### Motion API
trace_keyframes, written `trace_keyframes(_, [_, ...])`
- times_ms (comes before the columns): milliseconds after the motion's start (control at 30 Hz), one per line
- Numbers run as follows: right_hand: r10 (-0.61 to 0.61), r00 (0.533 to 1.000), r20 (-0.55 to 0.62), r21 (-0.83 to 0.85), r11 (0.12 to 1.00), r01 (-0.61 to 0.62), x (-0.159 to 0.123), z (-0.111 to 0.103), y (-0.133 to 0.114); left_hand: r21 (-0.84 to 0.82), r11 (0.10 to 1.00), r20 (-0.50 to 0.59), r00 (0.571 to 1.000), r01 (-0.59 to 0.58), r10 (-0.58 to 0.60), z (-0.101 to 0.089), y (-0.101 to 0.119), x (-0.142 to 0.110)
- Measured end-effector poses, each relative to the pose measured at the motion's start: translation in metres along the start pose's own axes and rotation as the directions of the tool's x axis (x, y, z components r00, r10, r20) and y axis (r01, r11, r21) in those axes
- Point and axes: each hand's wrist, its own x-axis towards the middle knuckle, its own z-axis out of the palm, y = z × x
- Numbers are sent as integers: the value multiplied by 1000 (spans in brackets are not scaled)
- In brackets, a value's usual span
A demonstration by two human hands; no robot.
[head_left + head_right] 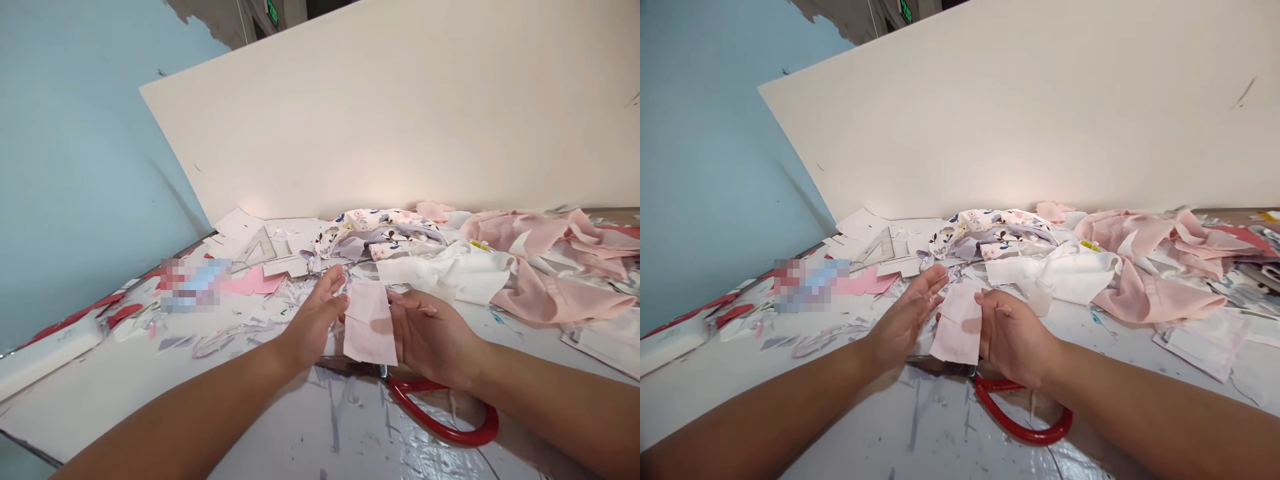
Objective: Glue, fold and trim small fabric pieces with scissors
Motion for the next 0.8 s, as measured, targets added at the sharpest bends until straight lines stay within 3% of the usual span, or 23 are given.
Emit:
trace_keyframes(100, [44, 999, -4, -28, 999, -44, 1, -4, -4, 370, 917, -62, 981, -151, 186, -6, 2, 6])
trace_keyframes(167, [59, 998, 33, -47, 997, -58, 1, -6, -4, 596, 759, 20, 950, -262, 313, -8, 5, 7])
trace_keyframes(267, [93, 992, 83, -57, 994, -89, 1, -8, -3, 751, 560, 141, 914, -349, 381, -10, 8, 6])
trace_keyframes(367, [81, 992, 98, -68, 995, -75, 1, -9, -2, 800, 455, 200, 889, -391, 412, -9, 9, 5])
trace_keyframes(533, [73, 995, 71, -141, 988, -62, 1, -6, 0, 799, 382, 299, 857, -465, 419, -8, 11, 4])
trace_keyframes(800, [79, 993, 90, -222, 973, -58, 1, -4, -1, 775, 367, 349, 832, -515, 431, -7, 9, 5])
